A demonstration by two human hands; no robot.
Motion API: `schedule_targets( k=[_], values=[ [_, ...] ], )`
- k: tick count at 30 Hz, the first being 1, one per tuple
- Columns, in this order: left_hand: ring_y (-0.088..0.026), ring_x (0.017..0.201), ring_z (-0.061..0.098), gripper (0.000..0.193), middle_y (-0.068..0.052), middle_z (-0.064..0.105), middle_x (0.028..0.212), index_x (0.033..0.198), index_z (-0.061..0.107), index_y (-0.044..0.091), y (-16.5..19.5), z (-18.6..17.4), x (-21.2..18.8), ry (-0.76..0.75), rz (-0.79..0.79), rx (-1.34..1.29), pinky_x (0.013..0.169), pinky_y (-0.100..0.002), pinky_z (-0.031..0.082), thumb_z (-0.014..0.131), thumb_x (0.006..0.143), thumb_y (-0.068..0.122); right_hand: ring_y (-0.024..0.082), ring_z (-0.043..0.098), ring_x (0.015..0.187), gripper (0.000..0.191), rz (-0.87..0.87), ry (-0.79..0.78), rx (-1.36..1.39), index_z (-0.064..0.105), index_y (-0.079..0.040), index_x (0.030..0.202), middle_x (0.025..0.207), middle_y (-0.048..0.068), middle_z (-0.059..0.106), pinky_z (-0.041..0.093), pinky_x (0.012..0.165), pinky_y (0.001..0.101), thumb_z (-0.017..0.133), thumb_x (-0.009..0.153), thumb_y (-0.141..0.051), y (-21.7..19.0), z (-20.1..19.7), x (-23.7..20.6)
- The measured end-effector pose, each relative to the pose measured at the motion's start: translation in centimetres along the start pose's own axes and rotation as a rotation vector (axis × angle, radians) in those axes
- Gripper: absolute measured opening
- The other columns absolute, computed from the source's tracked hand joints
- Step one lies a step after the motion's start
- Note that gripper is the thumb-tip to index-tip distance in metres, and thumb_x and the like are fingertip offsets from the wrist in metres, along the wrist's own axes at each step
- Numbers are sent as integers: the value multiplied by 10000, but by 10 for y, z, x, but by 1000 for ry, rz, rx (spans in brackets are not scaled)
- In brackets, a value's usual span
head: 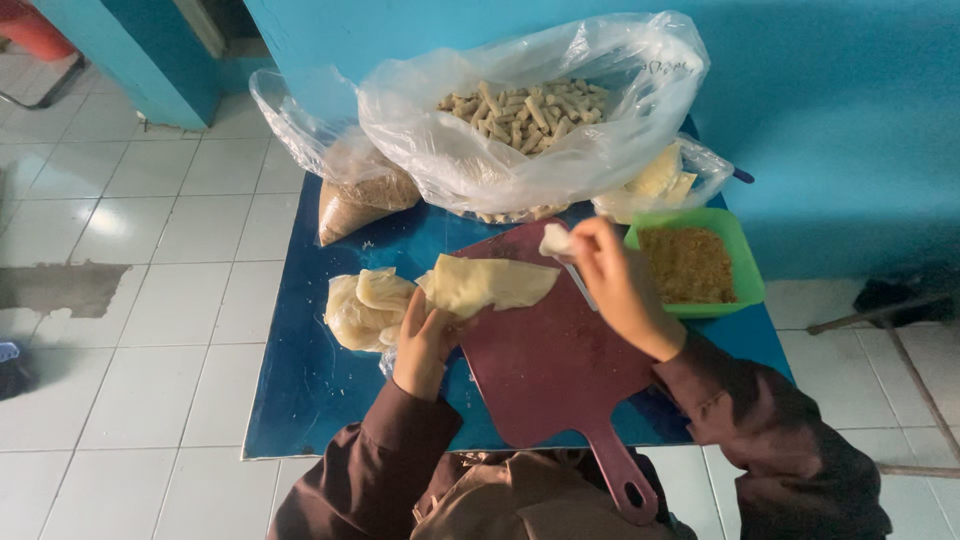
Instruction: The person sits at a table and folds thin pastry wrappers around a brown filling. They take a wrapper, add filling from a green container with a spoon, fold the wrapper closed by hand, and place the finished filled pastry into a large plastic bag holding many similar pieces.
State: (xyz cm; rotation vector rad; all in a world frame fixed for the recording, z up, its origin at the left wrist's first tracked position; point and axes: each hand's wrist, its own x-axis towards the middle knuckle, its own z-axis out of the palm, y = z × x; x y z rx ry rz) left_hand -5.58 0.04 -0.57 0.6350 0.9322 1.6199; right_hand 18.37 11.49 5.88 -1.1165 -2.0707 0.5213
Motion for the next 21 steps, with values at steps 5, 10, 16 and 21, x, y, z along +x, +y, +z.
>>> schedule_targets(
  k=[5, 10, 16, 21],
  values=[
    [-189, 1077, 672, 549, -103, 616, 1308, 1478, 441, 60, 6, 1, -3, 41, -23, -40, 880, -349, 595, 450, 930, 25, 306, 726, 988, 225, -768, -52, -345, 608, -5, 1074, 1036, 162, 704, 594, 826, 367, 662, 873, -92, -21, 30, -26],
    [-174, 1021, 634, 563, -105, 609, 1286, 1491, 449, 51, -2, -1, 1, 37, -24, -38, 913, -360, 593, 477, 932, -2, 269, 718, 872, 133, -618, -136, -287, 704, -52, 918, 936, 83, 718, 577, 743, 382, 746, 869, -168, -24, 18, -29],
    [-193, 1022, 653, 521, -122, 622, 1261, 1458, 465, 19, -7, -5, 2, 29, -21, -27, 902, -373, 596, 486, 938, 0, 257, 688, 913, 108, -510, -150, -268, 720, -73, 984, 987, 46, 711, 562, 761, 379, 733, 899, -139, -13, 14, -11],
    [-182, 1042, 652, 542, -103, 618, 1274, 1470, 445, 54, -5, -5, 2, 52, -47, -29, 893, -361, 601, 477, 931, 10, 285, 629, 930, 169, -684, -314, -234, 688, -80, 923, 973, 69, 659, 525, 789, 409, 759, 791, -156, -9, 10, -4]
  ],
)
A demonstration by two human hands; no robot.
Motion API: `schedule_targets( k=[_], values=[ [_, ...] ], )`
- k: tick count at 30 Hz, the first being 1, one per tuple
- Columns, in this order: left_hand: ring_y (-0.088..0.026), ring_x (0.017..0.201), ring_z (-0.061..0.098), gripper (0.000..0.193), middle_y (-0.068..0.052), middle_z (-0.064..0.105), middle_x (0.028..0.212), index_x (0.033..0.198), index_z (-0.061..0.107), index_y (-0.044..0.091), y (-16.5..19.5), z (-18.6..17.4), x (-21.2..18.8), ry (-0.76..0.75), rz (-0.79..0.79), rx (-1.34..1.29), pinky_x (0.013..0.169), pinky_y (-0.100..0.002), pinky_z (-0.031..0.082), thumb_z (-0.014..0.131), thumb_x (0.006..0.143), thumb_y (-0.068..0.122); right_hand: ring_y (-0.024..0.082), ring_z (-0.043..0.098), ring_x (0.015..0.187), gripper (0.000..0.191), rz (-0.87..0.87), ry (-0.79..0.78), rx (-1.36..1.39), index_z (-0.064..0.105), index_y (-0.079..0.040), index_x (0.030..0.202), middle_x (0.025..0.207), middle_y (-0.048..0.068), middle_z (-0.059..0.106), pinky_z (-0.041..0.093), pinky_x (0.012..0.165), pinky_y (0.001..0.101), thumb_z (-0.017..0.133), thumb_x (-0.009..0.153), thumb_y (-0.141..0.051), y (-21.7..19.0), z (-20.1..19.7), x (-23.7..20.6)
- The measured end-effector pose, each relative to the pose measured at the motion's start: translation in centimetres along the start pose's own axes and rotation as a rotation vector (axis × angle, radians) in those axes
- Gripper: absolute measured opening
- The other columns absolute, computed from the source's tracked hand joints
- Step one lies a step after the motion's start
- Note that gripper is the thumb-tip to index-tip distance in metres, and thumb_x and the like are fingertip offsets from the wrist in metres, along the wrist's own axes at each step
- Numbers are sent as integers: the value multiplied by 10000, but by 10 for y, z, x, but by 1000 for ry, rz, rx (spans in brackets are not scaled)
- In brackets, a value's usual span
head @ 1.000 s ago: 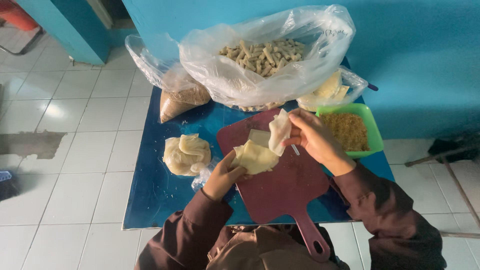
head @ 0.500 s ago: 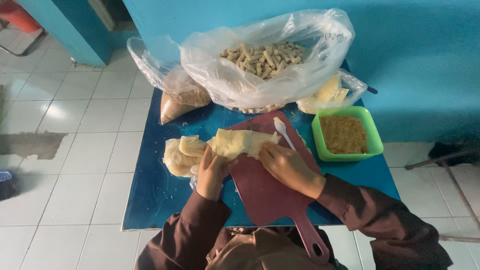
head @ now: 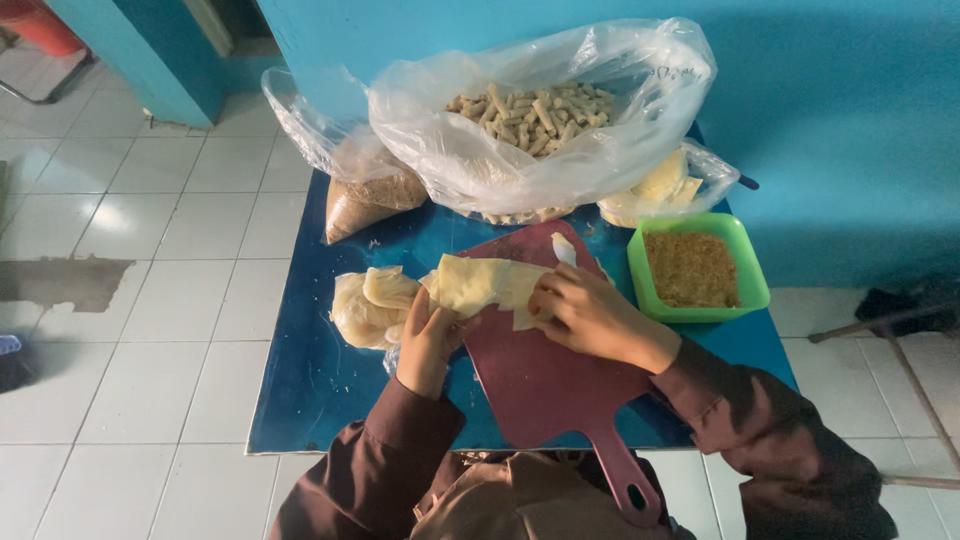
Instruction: The person sits at a table and folds thin pastry wrappers around a brown filling. They take a wrapper, add filling from a green container with a spoon, fold the wrapper closed by hand, and place the finished filled pastry into a large plastic bag holding many similar pieces.
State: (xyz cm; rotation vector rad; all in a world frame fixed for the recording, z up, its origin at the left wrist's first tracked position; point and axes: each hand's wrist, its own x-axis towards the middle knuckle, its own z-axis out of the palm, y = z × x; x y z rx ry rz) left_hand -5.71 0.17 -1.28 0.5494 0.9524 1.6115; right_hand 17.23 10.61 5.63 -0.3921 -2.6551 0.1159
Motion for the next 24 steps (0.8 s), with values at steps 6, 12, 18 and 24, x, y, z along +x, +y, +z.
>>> schedule_targets(
  k=[6, 12, 18, 24],
  values=[
    [-210, 1046, 658, 556, -110, 612, 1281, 1480, 406, 60, 0, 4, 2, 60, -19, -19, 879, -372, 601, 478, 931, 13, 286, 634, 955, 171, -57, -67, -65, 663, -75, 943, 943, 74, 635, 513, 810, 408, 752, 814, -143, -1, -1, -4],
    [-204, 1037, 669, 558, -128, 610, 1282, 1480, 430, 33, 4, 7, 0, 36, -2, -18, 880, -357, 598, 473, 925, 4, 289, 637, 951, 160, -65, -13, -100, 647, -58, 938, 923, 85, 633, 513, 830, 414, 730, 816, -118, -4, 2, -3],
    [-222, 1014, 656, 521, -139, 607, 1247, 1458, 440, 16, 3, 8, 1, 7, 21, -40, 880, -366, 614, 483, 938, 9, 298, 641, 929, 145, 1, -13, -53, 634, -60, 917, 871, 92, 640, 517, 859, 420, 728, 819, -112, -9, 1, -4],
    [-220, 956, 695, 509, -118, 640, 1196, 1435, 434, 45, 3, 8, 1, 32, -16, -33, 842, -348, 591, 475, 929, 15, 299, 664, 868, 164, 142, 7, 82, 681, -48, 909, 890, 89, 679, 526, 780, 417, 767, 853, -176, -2, 0, -2]
  ],
)
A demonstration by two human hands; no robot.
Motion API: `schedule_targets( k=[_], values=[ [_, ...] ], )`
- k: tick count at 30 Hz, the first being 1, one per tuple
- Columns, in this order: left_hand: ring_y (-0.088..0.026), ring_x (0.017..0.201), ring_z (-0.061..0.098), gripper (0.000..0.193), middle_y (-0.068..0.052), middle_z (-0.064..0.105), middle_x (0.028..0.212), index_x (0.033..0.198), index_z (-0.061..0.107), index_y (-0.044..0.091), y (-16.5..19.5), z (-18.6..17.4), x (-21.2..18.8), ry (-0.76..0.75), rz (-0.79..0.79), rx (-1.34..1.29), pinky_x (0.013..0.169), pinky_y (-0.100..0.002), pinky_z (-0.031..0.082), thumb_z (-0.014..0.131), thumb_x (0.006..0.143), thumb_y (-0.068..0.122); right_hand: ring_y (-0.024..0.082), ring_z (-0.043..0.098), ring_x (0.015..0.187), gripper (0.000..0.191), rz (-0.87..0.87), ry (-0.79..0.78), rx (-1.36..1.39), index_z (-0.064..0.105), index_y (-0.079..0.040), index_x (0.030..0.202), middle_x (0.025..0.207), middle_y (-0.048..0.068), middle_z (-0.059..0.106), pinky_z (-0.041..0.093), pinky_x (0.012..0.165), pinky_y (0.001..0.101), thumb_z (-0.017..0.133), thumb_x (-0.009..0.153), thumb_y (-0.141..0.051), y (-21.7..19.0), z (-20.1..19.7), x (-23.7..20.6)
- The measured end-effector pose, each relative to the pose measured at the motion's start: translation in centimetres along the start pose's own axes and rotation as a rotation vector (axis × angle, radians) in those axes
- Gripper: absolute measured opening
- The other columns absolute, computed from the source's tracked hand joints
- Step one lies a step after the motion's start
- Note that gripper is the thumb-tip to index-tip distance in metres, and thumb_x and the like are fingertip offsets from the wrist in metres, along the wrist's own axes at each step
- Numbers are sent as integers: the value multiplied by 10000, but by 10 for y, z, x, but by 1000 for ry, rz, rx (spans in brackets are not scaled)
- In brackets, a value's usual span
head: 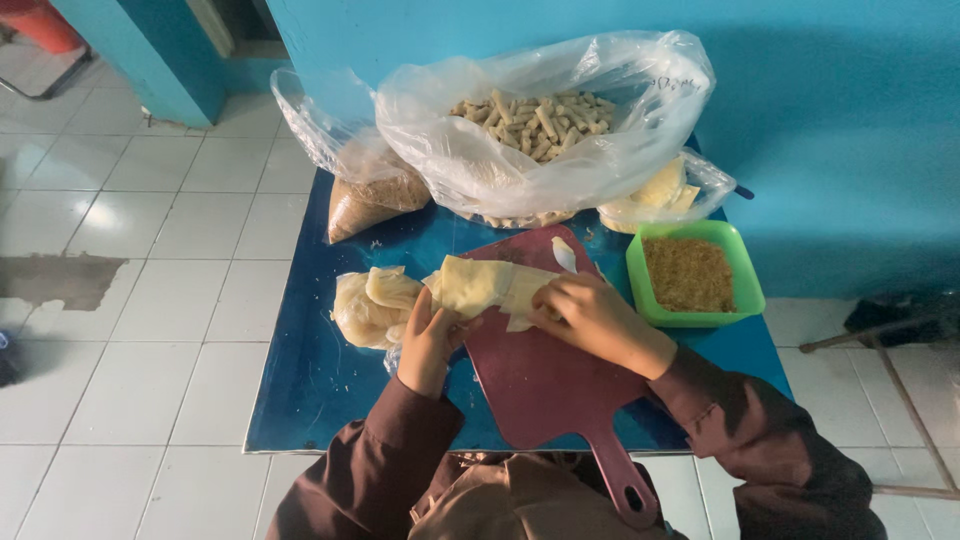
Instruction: The person sits at a table and folds thin pastry wrappers around a brown filling. They take a wrapper, add filling from a green container with a spoon, fold the wrapper closed by hand, and place the finished filled pastry into a large plastic bag holding many similar pieces.
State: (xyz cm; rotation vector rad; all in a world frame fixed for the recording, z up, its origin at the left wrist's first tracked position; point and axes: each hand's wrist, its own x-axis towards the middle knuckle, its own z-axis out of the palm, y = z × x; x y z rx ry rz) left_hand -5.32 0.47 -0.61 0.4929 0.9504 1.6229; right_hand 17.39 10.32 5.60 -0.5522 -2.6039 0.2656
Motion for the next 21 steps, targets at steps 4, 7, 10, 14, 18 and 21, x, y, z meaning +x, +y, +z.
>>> schedule_targets(
  k=[4, 7, 10, 14, 18, 21],
  values=[
    [-181, 926, 666, 481, -124, 634, 1147, 1417, 462, -21, -2, -1, 0, -43, 44, -2, 870, -377, 623, 489, 936, -10, 304, 655, 912, 83, -24, 162, -100, 687, -35, 957, 933, 97, 668, 530, 817, 412, 708, 899, -90, 9, -2, 5],
    [-187, 875, 642, 470, -130, 627, 1090, 1401, 467, -13, -3, -1, 1, -34, 46, -15, 867, -385, 629, 498, 932, -23, 296, 636, 895, 50, -20, 193, -124, 688, -38, 952, 922, 90, 660, 523, 807, 403, 698, 920, -75, 11, 2, 10],
    [-189, 868, 656, 478, -112, 649, 1099, 1386, 477, 7, -4, -2, 0, -7, 33, 0, 844, -366, 601, 482, 909, -24, 286, 609, 871, 47, -4, 216, -132, 682, -51, 920, 888, 77, 638, 514, 792, 397, 710, 918, -88, 13, 9, 16],
    [-176, 906, 642, 449, -120, 631, 1115, 1383, 474, -32, -4, -1, -1, -33, 57, -19, 883, -385, 630, 486, 934, -23, 299, 586, 873, 89, 10, 239, -97, 666, -60, 896, 862, 79, 605, 491, 786, 403, 734, 883, -116, 16, 16, 21],
    [-207, 946, 676, 475, -126, 639, 1159, 1423, 437, 18, -3, -1, -1, 8, 19, 6, 856, -366, 606, 476, 949, 16, 289, 583, 872, 110, 66, 192, -33, 646, -67, 896, 845, 61, 604, 473, 857, 424, 739, 887, -126, 20, 17, 25],
    [-202, 976, 672, 511, -113, 633, 1195, 1450, 426, 35, -3, -1, -2, -3, 21, -4, 860, -362, 606, 466, 941, 20, 289, 583, 890, 101, 107, 160, -4, 642, -65, 899, 854, 67, 609, 464, 837, 416, 727, 892, -119, 19, 17, 27]
  ],
)
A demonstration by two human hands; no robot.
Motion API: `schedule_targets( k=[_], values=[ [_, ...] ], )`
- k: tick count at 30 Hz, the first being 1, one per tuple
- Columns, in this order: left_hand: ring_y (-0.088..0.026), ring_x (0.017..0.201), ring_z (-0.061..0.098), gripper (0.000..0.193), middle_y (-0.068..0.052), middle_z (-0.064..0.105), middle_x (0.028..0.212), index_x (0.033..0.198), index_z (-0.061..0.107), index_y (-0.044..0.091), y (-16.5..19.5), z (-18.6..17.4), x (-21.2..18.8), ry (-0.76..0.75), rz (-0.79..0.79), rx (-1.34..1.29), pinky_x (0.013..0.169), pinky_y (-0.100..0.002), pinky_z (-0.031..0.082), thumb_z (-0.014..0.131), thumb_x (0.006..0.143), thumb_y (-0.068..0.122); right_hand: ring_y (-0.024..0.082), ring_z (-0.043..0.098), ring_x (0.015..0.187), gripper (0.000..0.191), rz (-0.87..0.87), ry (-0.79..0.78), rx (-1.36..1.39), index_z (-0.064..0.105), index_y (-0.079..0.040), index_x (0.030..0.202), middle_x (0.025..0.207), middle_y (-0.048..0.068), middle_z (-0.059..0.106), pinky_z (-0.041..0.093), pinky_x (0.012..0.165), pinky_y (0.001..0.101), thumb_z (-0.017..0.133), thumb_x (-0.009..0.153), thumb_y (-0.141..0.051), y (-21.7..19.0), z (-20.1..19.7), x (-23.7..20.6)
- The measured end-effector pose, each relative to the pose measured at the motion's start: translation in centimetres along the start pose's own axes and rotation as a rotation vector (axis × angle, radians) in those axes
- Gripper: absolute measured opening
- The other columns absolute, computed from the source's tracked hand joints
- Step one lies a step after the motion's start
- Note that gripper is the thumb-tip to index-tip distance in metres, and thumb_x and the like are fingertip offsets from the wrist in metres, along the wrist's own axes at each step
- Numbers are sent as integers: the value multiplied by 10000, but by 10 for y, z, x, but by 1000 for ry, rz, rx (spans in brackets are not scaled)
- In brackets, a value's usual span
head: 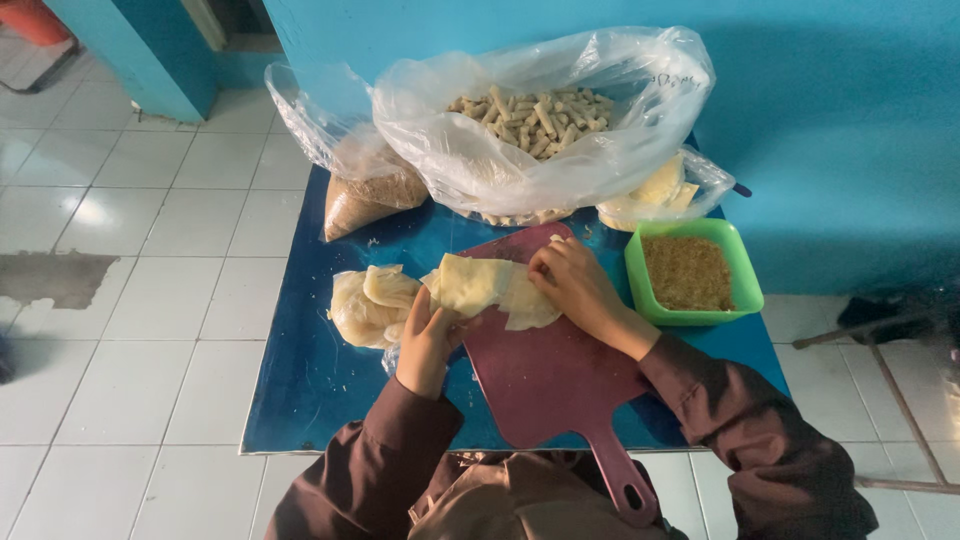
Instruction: The person sits at a table and folds thin pastry wrappers around a brown filling. They take a wrapper, add filling from a green container with a spoon, fold the wrapper closed by hand, and place the finished filled pastry into a large plastic bag holding many similar pieces.
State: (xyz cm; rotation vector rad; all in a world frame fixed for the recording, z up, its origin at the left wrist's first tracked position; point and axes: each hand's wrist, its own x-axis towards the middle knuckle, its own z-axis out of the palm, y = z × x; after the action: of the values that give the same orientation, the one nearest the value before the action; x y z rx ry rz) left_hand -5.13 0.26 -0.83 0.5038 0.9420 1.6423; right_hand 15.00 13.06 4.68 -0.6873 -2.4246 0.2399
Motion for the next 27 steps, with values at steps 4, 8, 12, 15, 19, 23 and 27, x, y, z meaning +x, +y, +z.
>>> schedule_targets(
  k=[4, 8, 12, 15, 19, 23, 27],
  values=[
    [-194, 974, 645, 514, -115, 624, 1192, 1455, 438, 11, 0, 1, 0, -20, 35, -10, 871, -373, 613, 484, 943, 2, 281, 590, 905, 93, -3, -7, -21, 638, -69, 874, 857, 57, 624, 467, 847, 406, 716, 886, -117, -3, -1, 5],
    [-206, 941, 669, 498, -110, 642, 1161, 1435, 460, 26, 0, -1, -1, -8, -7, 53, 823, -337, 572, 472, 937, 8, 265, 606, 867, 107, 46, -83, 8, 658, -81, 839, 823, 28, 661, 466, 836, 409, 742, 834, -146, -3, -5, 14],
    [-175, 935, 637, 474, -113, 632, 1148, 1414, 489, -2, -1, -1, 0, -40, 41, 28, 872, -368, 620, 480, 940, -6, 255, 610, 877, 103, 67, -109, -11, 661, -93, 829, 831, 30, 655, 481, 798, 400, 738, 853, -157, -5, -7, 16],
    [-178, 967, 665, 478, -107, 642, 1168, 1403, 488, 13, 1, -1, 0, -32, 27, 29, 863, -358, 612, 473, 925, -4, 260, 606, 888, 95, 26, -72, -63, 661, -101, 825, 830, 26, 651, 475, 785, 409, 740, 834, -153, -8, -5, 17],
    [-186, 989, 661, 494, -113, 641, 1198, 1419, 494, 1, 2, -1, -2, -50, 33, 44, 868, -354, 598, 475, 926, -17, 271, 602, 909, 89, -20, -20, -105, 656, -102, 843, 839, 26, 647, 458, 812, 410, 734, 825, -142, -10, -2, 16],
    [-206, 995, 677, 500, -120, 647, 1208, 1422, 478, 10, 2, 0, -3, -35, 23, 23, 879, -362, 610, 470, 923, -8, 285, 599, 930, 110, -41, -2, -93, 650, -97, 857, 856, 35, 650, 441, 849, 401, 742, 828, -151, -10, -1, 16],
    [-204, 997, 676, 505, -123, 638, 1213, 1430, 463, 17, 0, 0, -2, -26, 10, 15, 878, -368, 606, 469, 926, 0, 247, 622, 877, 137, 32, -99, 22, 656, -91, 839, 826, 32, 669, 442, 927, 409, 759, 841, -181, -5, -4, 19]
  ],
)
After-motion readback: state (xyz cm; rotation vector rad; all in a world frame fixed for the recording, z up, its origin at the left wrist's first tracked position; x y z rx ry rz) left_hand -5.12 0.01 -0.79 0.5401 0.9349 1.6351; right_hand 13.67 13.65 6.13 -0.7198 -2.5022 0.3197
